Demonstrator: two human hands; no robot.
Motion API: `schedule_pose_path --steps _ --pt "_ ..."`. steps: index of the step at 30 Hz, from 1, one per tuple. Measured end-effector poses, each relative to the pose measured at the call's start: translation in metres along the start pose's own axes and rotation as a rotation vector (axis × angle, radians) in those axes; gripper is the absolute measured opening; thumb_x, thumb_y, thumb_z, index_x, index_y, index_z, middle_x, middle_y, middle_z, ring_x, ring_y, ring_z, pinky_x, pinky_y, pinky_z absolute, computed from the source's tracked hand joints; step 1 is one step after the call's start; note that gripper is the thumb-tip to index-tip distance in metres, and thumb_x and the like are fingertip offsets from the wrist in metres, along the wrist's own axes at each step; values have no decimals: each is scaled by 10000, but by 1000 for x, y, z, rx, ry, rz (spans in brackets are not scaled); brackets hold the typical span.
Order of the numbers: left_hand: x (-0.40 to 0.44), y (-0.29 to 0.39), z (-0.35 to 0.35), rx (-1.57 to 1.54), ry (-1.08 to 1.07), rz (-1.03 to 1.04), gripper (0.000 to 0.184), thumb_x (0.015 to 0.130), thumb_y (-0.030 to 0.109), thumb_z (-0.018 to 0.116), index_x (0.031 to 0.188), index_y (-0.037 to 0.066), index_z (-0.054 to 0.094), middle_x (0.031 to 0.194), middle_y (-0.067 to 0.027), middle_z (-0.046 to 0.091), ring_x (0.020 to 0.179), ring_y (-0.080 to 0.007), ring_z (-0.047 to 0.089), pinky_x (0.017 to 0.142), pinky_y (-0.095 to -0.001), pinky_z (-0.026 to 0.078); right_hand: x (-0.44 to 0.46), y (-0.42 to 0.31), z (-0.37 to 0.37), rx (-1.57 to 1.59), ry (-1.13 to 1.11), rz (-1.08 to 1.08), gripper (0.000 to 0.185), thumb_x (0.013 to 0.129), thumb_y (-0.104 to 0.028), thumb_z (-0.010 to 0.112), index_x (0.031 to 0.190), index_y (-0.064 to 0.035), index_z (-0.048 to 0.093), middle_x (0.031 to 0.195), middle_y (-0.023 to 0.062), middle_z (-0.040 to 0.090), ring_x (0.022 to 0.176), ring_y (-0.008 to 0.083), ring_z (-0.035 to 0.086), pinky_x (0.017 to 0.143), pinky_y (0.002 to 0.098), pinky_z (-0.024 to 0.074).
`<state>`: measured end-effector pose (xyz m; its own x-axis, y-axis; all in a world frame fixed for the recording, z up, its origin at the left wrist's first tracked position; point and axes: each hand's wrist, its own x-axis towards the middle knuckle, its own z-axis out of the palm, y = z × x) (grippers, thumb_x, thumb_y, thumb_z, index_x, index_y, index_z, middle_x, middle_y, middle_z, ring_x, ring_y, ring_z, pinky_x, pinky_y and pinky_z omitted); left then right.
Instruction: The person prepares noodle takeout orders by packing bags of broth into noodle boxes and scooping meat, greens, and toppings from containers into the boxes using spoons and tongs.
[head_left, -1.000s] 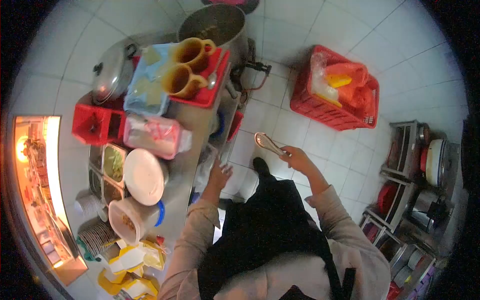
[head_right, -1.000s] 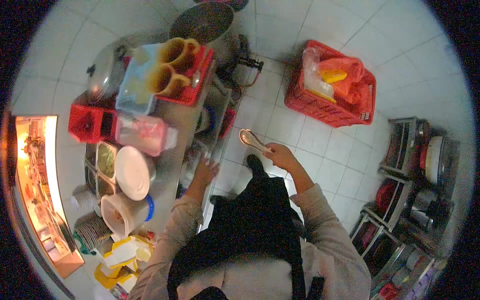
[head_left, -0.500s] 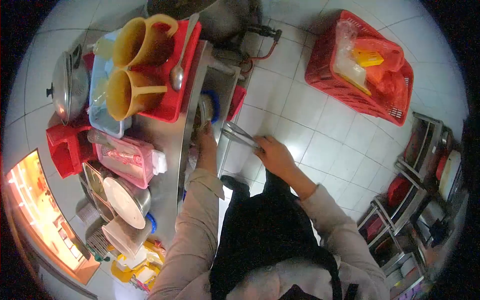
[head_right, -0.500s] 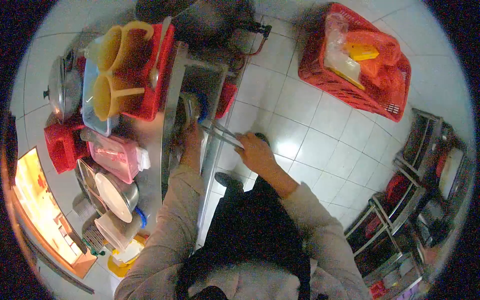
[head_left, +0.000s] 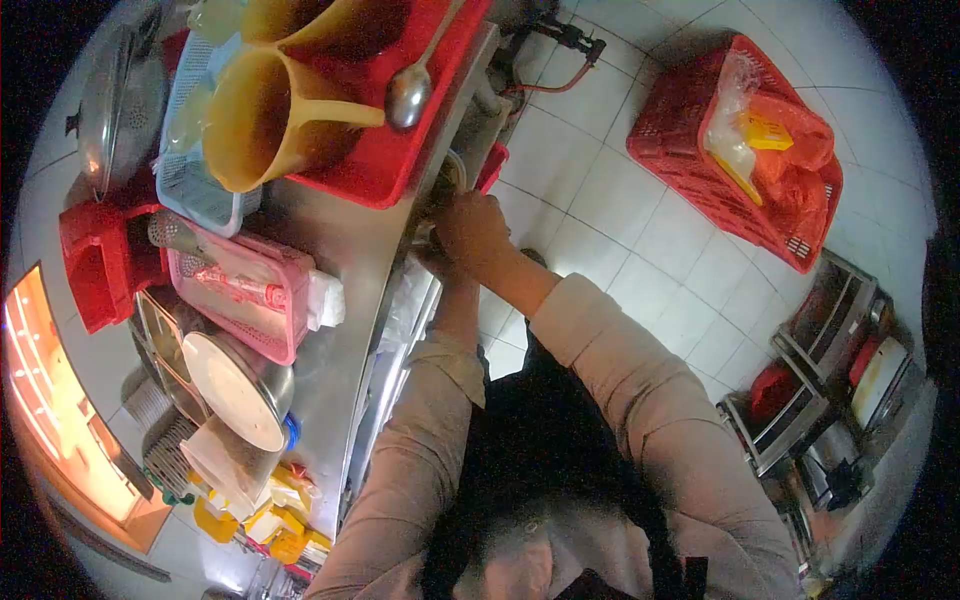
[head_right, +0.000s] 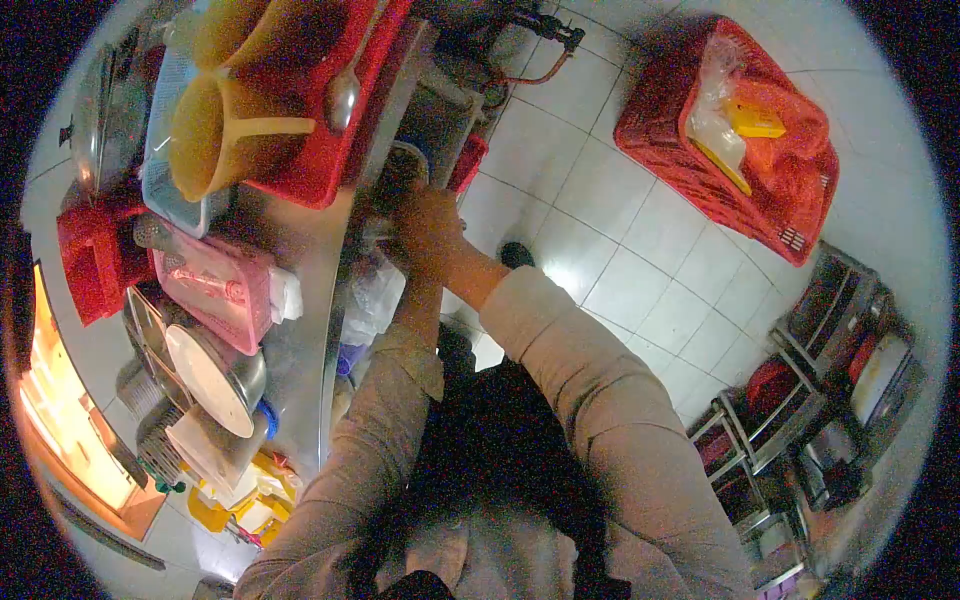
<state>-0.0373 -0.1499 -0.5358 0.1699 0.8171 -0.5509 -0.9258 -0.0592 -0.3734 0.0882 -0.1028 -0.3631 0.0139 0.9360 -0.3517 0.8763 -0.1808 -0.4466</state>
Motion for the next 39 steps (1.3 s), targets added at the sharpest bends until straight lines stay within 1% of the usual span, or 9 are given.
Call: schedule_pose_path --steps 4,15,18,25,28,31,34,36,39 --pt "-13 -31 25 350 35 -13 671 903 490 567 1365 11 483 1357 -142 551 1249 -306 506 1110 -453 329 -5 6 -4 70 -28 44 170 820 -171 608 823 -21 690 811 163 678 738 317 703 642 432 572" --pt "-8 -39 9 1051 -118 572 634 821 -31 618 1372 68 320 1406 -175 446 1207 -324 517 1024 -469 486 -35 25 -33 187 -29 74 159 840 -104 562 934 -31 668 903 204 656 826 338 681 673 447 561" --pt "2 -11 -2 1778 -156 743 623 832 -20 605 1371 83 310 1389 -165 457 1221 -324 505 1067 -474 450 -31 43 -2 227 57 87 197 844 -111 594 1000 -44 694 874 225 666 807 374 669 662 466 551" --pt "6 24 13 2979 -110 634 440 904 112 589 1332 71 498 1379 -196 481 1265 -357 485 1090 -503 381 -44 79 -15 878 -137 189 286 869 -148 692 1137 -47 704 753 74 648 597 142 581 558 303 468" --pt "-11 15 53 3496 -516 562 413 933 162 564 1339 81 553 1414 -228 457 1298 -391 460 1106 -495 354 -59 80 -25 1095 -214 324 305 868 -120 700 1159 -31 689 747 27 613 590 94 534 545 270 440" --pt "-22 -26 100 2962 -243 502 445 948 111 517 1391 78 507 1415 -238 456 1309 -407 447 1102 -472 374 -81 84 -32 1204 -196 347 325 856 -120 711 1163 -17 680 754 26 614 582 106 539 537 277 442" --pt "-26 -6 93 3302 -291 274 483 970 103 482 1445 79 399 1455 -222 409 1324 -375 441 1076 -459 407 -111 89 -36 1302 -137 350 329 858 -153 719 1152 -11 679 726 28 608 575 109 534 537 279 437" --pt "-25 13 72 2028 54 120 517 985 105 463 1481 87 318 1483 -210 371 1339 -348 432 1051 -442 437 -138 90 -53 1317 -129 359 345 864 -151 713 1173 -4 665 732 12 598 573 106 522 527 276 424" --pt "-60 21 61 1490 273 102 579 1008 109 436 1535 99 195 1525 -193 315 1360 -308 418 1012 -416 482 -185 83 -90 1146 -174 357 358 872 -149 706 1195 -3 655 732 2 580 584 86 516 520 253 413"
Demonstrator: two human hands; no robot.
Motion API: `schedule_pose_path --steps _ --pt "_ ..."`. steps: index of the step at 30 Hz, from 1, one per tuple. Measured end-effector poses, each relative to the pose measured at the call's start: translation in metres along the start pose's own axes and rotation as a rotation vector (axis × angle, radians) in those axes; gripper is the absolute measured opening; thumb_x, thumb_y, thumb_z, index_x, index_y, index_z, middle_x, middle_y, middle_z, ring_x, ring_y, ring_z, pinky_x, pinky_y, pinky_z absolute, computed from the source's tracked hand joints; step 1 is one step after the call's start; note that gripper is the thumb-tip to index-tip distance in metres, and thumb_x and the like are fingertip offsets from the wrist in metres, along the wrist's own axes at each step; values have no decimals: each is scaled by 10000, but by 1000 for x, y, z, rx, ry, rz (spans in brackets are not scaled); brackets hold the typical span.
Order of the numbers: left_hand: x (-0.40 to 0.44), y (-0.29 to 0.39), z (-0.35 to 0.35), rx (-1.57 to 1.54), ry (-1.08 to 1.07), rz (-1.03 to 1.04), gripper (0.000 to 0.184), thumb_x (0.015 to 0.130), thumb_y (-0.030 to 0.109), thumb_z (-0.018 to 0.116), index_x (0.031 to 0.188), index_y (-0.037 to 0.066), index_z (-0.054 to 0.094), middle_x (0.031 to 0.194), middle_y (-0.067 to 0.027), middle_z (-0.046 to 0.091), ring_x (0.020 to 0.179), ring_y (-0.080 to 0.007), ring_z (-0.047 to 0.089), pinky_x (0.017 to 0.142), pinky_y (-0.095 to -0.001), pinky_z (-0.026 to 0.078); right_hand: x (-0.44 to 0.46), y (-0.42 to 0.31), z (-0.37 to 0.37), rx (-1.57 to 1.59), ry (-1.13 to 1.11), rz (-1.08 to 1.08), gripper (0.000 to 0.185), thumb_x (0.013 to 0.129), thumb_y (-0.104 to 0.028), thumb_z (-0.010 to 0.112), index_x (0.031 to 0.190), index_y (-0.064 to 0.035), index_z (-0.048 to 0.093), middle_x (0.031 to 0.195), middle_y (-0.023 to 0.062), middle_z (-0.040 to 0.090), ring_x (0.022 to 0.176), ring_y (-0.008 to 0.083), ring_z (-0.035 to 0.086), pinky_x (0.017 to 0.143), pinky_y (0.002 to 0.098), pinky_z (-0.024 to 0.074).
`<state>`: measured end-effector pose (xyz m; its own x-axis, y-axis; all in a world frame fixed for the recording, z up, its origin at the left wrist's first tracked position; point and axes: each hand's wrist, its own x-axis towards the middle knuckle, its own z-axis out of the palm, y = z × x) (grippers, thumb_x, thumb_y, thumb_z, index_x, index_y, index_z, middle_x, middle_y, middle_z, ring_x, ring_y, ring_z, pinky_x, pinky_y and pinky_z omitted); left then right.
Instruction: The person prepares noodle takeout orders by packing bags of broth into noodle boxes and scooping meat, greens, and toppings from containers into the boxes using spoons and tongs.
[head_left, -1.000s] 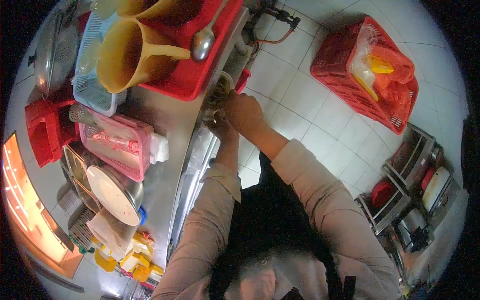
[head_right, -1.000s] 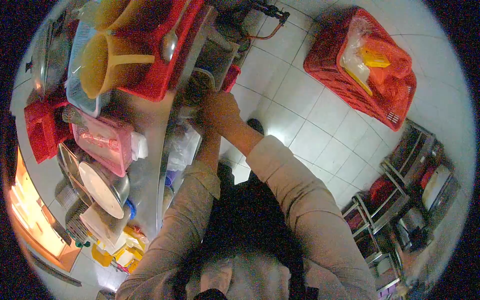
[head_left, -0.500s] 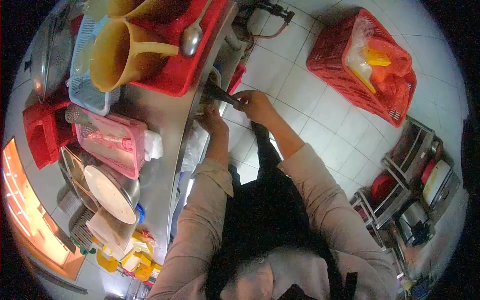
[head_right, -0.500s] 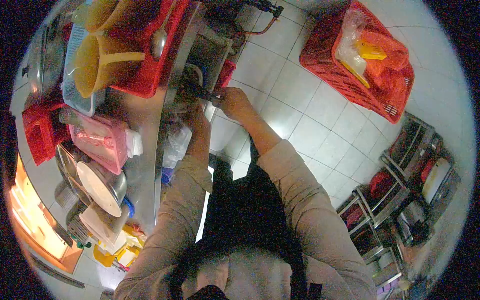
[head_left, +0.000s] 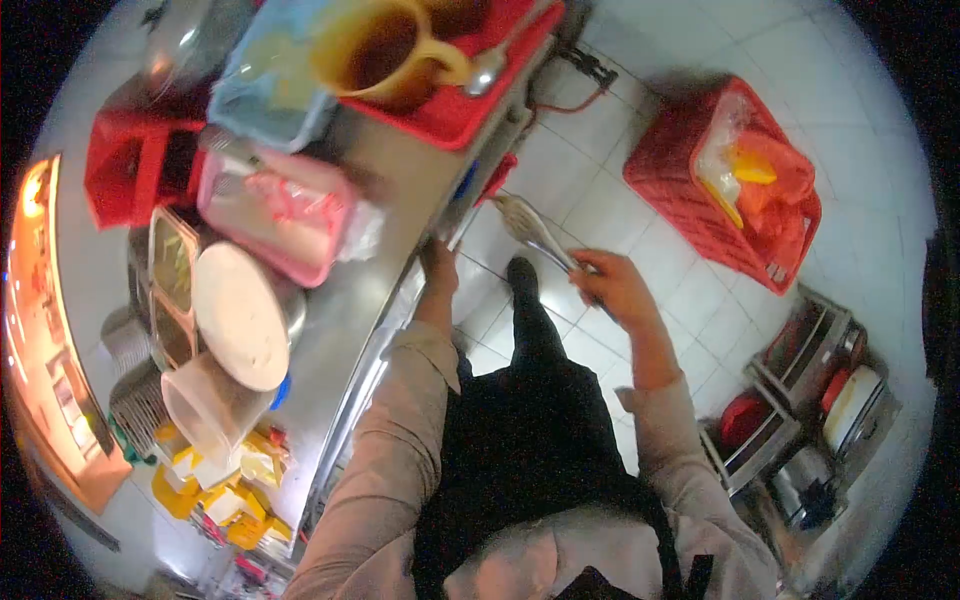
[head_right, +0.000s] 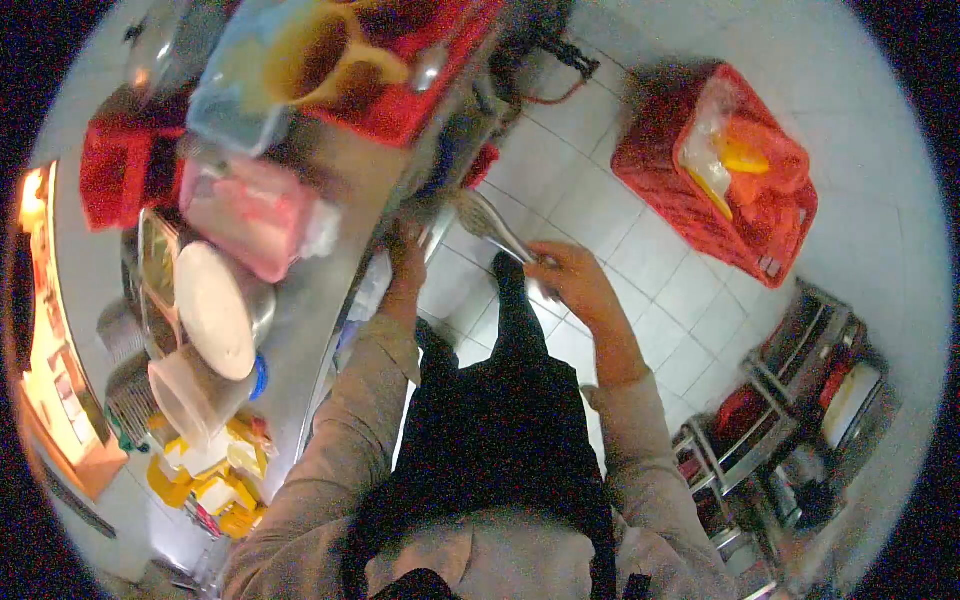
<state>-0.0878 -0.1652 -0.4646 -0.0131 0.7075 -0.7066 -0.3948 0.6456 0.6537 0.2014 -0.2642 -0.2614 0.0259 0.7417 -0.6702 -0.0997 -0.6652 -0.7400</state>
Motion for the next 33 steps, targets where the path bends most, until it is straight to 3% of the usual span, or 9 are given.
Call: schedule_pose_path --steps 2,4,7,8,11,15,22,29,33 --pt "-53 4 -3 128 131 15 335 983 169 514 1284 70 404 1141 -116 557 1057 -258 556 920 -445 486 -45 -18 3 -81 -22 19 346 879 -143 699 1192 0 659 736 0 579 586 76 511 519 242 411" --pt "-41 -78 -85 634 -75 264 256 958 243 575 1091 37 499 1094 -124 562 1010 -295 546 935 -451 449 -85 -43 23 -180 -71 11 337 876 -103 686 1188 18 651 725 0 562 584 75 504 517 236 407" --pt "-121 -98 -153 1039 -325 202 431 926 349 625 1174 9 530 1225 -220 558 1158 -356 522 1004 -452 410 -134 -73 86 -280 -175 -34 339 861 -58 682 1187 33 646 770 15 579 605 74 509 527 232 417" --pt "-200 -11 -134 1084 -446 11 455 928 394 621 1185 28 535 1236 -216 559 1172 -357 525 999 -444 415 -139 -77 118 -308 -273 -104 342 865 -90 692 1189 13 654 778 23 590 618 77 521 536 236 423" --pt "-252 -31 -239 1251 -563 191 434 939 407 599 1125 15 598 1126 -188 640 1040 -365 615 915 -449 478 -157 -92 232 -491 -492 -287 328 873 -149 704 1179 -36 677 829 79 640 695 142 581 621 278 471" --pt "-330 -11 -363 1048 -266 211 406 935 381 603 1090 6 623 1111 -214 636 1034 -375 619 913 -454 478 -177 -81 419 -780 -753 -649 351 854 -151 700 1181 -29 668 970 178 686 835 309 645 777 384 506" --pt "-471 10 -528 559 524 296 330 912 262 658 1067 -27 626 1045 -210 663 920 -340 670 820 -414 528 -190 0 653 -1433 -820 -1093 312 835 -161 675 1134 -72 673 1019 169 659 905 385 627 814 457 495" --pt "-523 0 -554 447 661 319 306 920 243 662 1048 -23 583 990 -196 661 879 -340 671 786 -404 534 -207 -24 669 -1439 -842 -1004 212 845 -180 660 1039 -101 691 952 161 648 897 373 621 800 463 478" --pt "-509 44 -548 733 553 498 271 917 238 638 1019 -6 581 953 -201 645 854 -394 640 767 -454 512 -194 -16 667 -1533 -876 -910 359 857 -264 670 1145 -53 637 1040 193 637 984 398 614 844 475 494"
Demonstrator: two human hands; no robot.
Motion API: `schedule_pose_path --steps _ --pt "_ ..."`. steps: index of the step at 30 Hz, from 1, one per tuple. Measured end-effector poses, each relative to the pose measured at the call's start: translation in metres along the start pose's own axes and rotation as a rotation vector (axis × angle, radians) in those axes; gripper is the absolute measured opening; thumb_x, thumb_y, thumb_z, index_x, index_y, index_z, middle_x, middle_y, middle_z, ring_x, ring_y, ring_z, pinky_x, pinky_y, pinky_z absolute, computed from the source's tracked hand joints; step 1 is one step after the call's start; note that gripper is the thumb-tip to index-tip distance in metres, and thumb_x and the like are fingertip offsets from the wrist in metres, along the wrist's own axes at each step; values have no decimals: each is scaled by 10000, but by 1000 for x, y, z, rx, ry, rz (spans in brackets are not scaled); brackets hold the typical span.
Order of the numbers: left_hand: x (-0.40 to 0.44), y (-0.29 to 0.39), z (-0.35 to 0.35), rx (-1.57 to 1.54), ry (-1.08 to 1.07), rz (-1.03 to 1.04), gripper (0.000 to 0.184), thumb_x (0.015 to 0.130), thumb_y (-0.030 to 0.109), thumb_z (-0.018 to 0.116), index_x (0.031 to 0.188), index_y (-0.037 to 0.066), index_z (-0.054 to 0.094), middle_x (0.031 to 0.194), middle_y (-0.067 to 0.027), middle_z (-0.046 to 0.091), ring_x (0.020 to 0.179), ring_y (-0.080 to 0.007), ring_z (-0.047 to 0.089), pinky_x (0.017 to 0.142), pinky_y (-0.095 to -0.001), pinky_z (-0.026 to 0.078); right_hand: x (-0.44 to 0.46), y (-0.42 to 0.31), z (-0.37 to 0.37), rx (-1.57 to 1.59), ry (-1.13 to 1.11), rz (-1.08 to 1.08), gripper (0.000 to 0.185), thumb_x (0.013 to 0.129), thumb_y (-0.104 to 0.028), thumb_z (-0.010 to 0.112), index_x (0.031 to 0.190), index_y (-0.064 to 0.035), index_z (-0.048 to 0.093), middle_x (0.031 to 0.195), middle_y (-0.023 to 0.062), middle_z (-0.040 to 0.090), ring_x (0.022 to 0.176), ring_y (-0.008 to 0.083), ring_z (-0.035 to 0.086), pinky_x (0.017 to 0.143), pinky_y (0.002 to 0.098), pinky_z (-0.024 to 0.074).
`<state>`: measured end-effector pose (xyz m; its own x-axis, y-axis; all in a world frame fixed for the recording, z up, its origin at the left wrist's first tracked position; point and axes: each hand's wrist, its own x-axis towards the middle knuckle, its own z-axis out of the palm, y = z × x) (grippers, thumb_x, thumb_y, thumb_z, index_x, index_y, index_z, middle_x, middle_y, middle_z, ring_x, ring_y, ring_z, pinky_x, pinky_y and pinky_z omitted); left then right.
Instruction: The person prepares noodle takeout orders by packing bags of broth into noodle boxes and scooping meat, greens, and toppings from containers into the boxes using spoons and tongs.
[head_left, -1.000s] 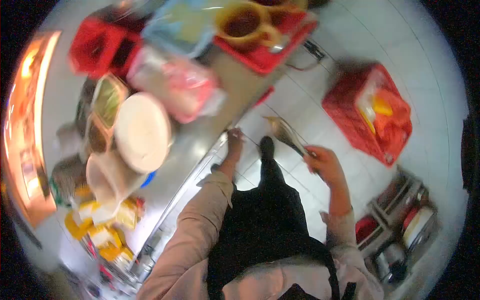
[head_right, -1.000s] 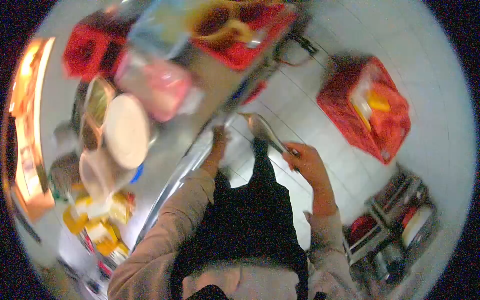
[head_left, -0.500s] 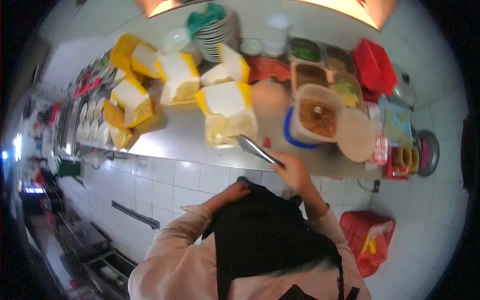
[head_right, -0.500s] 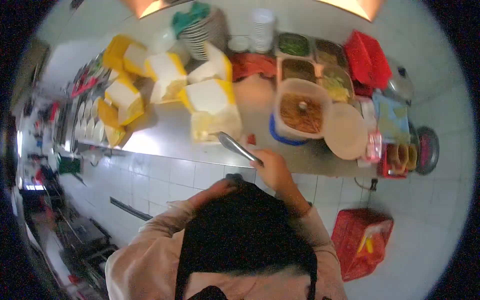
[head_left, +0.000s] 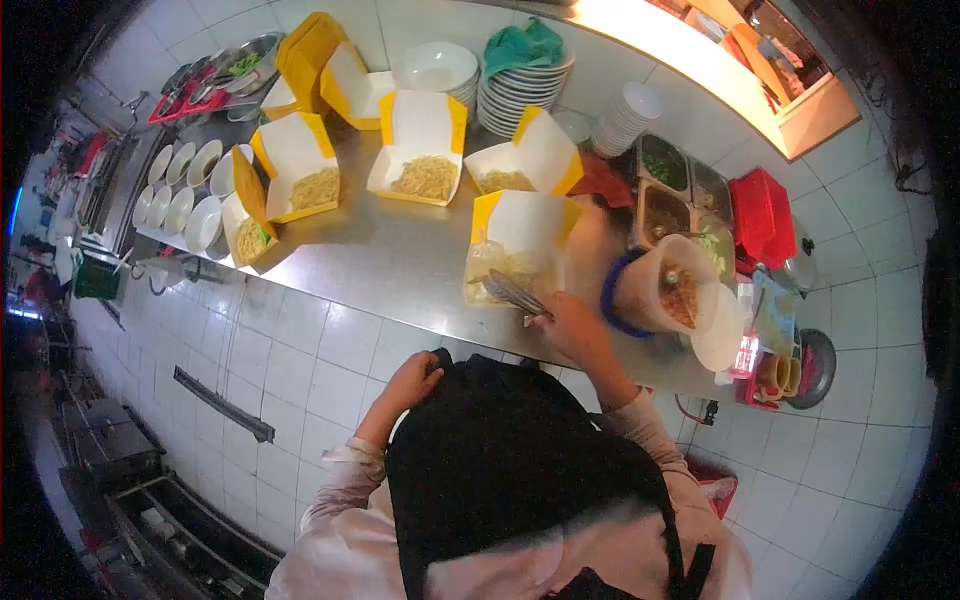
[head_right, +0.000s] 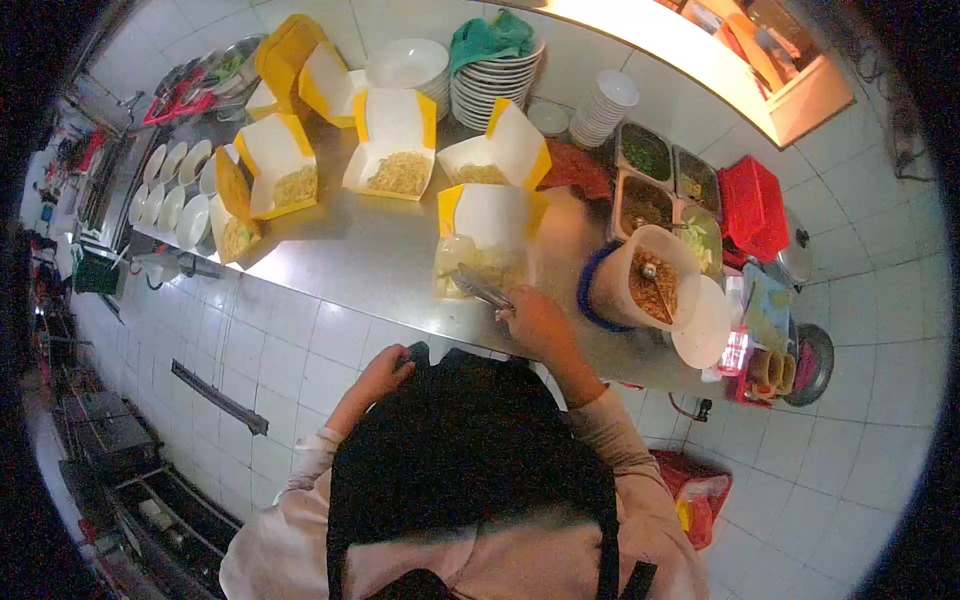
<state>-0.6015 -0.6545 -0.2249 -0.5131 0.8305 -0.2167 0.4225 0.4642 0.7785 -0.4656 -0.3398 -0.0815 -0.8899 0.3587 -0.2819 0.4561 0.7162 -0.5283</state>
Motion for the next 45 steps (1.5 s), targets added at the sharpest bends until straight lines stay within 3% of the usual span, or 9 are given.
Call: schedule_pose_path --steps 5,11,16,20,23,30,36,41,45 --pt "49 118 -42 151 -32 -41 251 911 238 618 994 4 579 925 -206 633 889 -406 615 783 -483 489 -18 2 -35 145 93 -57 405 877 -258 670 1221 -47 633 987 176 661 914 357 625 827 450 492" --pt "94 187 -17 304 336 264 284 822 221 724 1000 25 620 1002 -178 579 993 -377 555 863 -458 457 -120 80 -164 935 311 65 441 920 -150 656 1321 5 563 892 56 642 724 81 589 625 238 491" --pt "131 234 42 404 226 407 424 754 282 795 1053 36 623 1085 -166 579 994 -366 558 857 -458 456 -190 209 -222 530 901 409 446 918 -156 632 1337 -23 553 916 72 684 685 84 600 631 246 499" --pt "152 259 77 501 187 384 497 715 286 811 1098 50 602 1135 -162 570 985 -357 555 839 -456 449 -216 327 -210 106 847 733 485 898 -311 669 1227 39 603 1194 261 625 1038 442 624 900 478 492" --pt "159 258 92 584 203 324 441 724 243 791 1073 57 596 1088 -149 573 952 -345 558 813 -450 444 -220 333 -216 -62 676 832 481 896 -318 671 1221 31 608 1178 270 630 1085 431 606 932 463 482" --pt "165 260 93 611 146 155 272 767 125 718 1002 44 607 965 -141 591 919 -330 568 777 -449 442 -229 394 -218 53 806 703 472 894 -292 678 1253 4 601 1198 253 629 1125 406 597 958 462 464" --pt "170 250 91 210 401 108 212 813 80 642 1003 -6 602 887 -177 590 837 -364 596 766 -448 480 -210 362 -226 261 650 499 490 875 -278 702 1265 1 598 1219 239 621 1124 389 596 940 458 473" --pt "162 248 88 153 436 62 288 841 187 675 1038 -10 598 923 -180 589 845 -348 604 764 -445 487 -130 362 -196 -65 600 500 484 843 -256 726 1236 1 605 1201 234 623 1098 410 597 902 483 487" --pt "159 270 90 558 383 106 352 830 284 704 1015 10 583 971 -162 585 890 -355 598 763 -452 486 -93 336 -208 -191 509 546 475 847 -291 711 1206 1 600 1152 232 629 1077 405 601 893 481 491"
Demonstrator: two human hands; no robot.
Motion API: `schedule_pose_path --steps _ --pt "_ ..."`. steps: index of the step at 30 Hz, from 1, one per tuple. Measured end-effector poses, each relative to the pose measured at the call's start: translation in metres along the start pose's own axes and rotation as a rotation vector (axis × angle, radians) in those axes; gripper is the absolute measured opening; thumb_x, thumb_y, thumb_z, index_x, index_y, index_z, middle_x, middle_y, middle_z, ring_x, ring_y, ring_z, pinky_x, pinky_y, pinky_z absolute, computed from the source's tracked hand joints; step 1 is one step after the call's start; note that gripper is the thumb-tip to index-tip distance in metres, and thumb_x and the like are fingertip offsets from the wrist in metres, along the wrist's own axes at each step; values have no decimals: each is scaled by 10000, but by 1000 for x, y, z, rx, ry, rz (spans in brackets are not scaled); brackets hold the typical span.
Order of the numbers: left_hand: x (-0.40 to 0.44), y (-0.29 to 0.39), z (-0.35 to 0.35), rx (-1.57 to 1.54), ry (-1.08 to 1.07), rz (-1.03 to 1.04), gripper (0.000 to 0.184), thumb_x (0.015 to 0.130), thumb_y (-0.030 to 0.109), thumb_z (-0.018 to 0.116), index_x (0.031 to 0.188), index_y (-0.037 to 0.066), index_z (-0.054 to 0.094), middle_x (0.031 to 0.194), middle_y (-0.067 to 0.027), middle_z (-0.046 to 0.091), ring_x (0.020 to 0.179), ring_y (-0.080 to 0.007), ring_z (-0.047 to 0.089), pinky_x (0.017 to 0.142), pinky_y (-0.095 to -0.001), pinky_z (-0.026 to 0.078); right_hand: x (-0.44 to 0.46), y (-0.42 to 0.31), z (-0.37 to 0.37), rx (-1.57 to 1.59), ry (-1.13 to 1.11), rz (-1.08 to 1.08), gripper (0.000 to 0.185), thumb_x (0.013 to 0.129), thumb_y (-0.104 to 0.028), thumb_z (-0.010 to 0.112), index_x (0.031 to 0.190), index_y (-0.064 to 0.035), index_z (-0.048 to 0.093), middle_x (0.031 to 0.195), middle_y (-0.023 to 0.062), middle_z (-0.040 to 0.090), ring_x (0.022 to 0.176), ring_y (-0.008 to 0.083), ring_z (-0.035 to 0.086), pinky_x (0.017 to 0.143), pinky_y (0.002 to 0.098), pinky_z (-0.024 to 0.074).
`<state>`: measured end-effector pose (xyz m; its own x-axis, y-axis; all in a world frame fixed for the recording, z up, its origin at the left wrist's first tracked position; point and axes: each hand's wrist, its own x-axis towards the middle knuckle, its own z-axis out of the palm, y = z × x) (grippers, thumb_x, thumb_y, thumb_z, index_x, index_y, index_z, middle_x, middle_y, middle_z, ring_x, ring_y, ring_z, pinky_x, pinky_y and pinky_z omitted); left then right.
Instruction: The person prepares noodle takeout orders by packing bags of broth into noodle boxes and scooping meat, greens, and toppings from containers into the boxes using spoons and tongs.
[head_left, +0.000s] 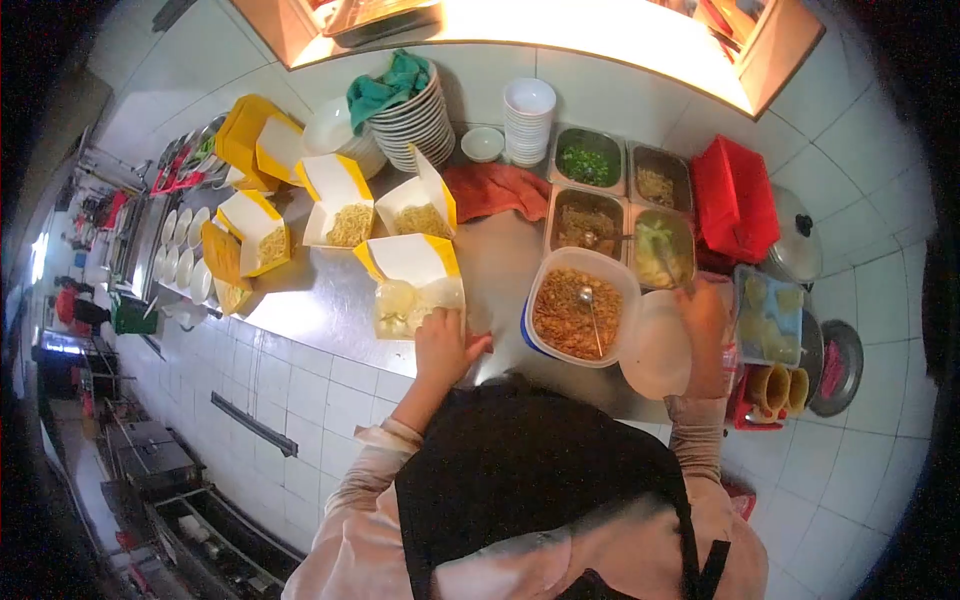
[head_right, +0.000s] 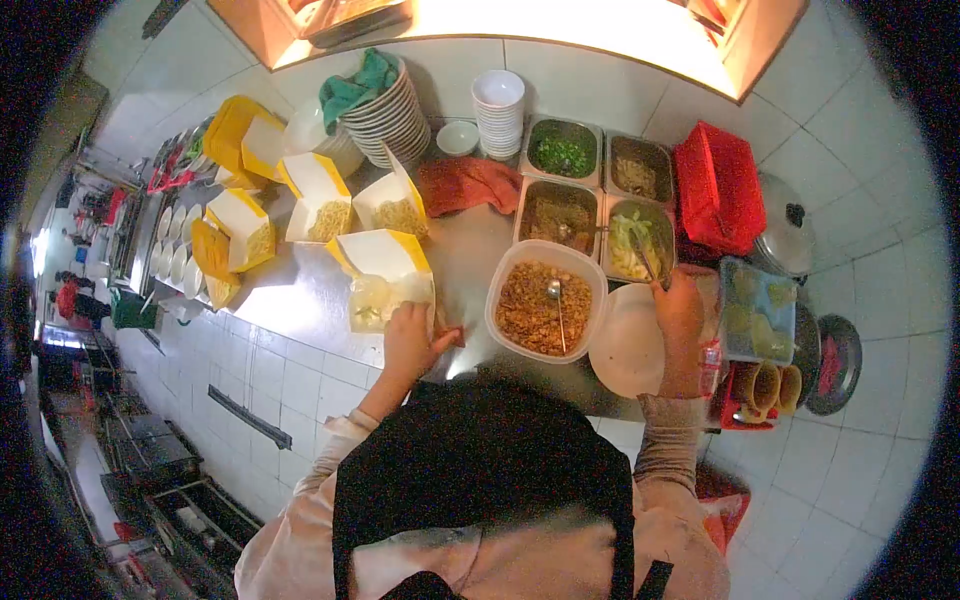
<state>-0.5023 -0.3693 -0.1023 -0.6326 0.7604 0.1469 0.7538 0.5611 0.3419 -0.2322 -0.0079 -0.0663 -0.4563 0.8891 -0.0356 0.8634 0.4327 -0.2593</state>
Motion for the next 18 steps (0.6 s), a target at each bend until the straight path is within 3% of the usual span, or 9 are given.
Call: schedule_pose_path --steps 2,3,5,6,8,11,16,18 --pt "1 3 8 76 -62 16 358 825 304 702 1001 21 572 998 -152 580 913 -365 591 763 -461 483 3 -21 -10 -163 19 -5 475 853 -309 702 1198 0 596 1127 228 631 1061 394 607 893 468 493" --pt "3 2 10 43 21 20 254 831 248 677 909 28 579 924 -165 603 865 -379 602 735 -476 484 6 -30 -16 -142 86 -78 465 858 -311 692 1194 -3 600 1116 219 631 1062 386 606 896 466 491" --pt "5 -7 14 -71 -33 -129 215 837 224 658 862 23 584 851 -173 611 818 -383 609 715 -484 483 14 -46 -24 -105 216 -221 446 870 -315 674 1187 -9 608 1094 200 631 1063 371 605 902 462 487" --pt "5 -15 16 -127 -66 -203 201 840 211 648 838 21 586 815 -177 615 794 -385 613 705 -487 483 23 -51 -20 17 151 -284 424 874 -308 668 1173 -11 617 1087 191 629 1064 368 603 906 463 485" --pt "3 -35 17 -291 82 -219 156 846 150 639 808 9 585 768 -187 626 748 -385 625 682 -467 493 48 -64 -3 267 13 -408 381 883 -293 657 1144 -17 636 1074 172 623 1066 361 599 913 465 481" --pt "0 -64 -8 -411 167 -274 106 861 104 634 849 8 591 792 -181 639 743 -359 635 676 -436 500 69 -107 -2 70 -155 -651 315 875 -239 645 1097 -16 664 1048 167 628 1067 352 596 925 468 476" --pt "-20 -139 -43 -405 316 -468 114 893 101 640 858 7 586 732 -137 626 678 -278 614 658 -385 500 122 -111 46 -484 -193 -890 297 819 -140 641 1098 -46 678 990 145 654 1025 346 607 913 488 482" --pt "-34 -186 -32 -442 304 -547 112 890 101 650 906 5 593 800 -133 635 695 -269 612 664 -380 498 132 -119 53 -670 -218 -963 315 814 -123 636 1119 -60 673 967 131 662 1008 336 613 897 500 488"
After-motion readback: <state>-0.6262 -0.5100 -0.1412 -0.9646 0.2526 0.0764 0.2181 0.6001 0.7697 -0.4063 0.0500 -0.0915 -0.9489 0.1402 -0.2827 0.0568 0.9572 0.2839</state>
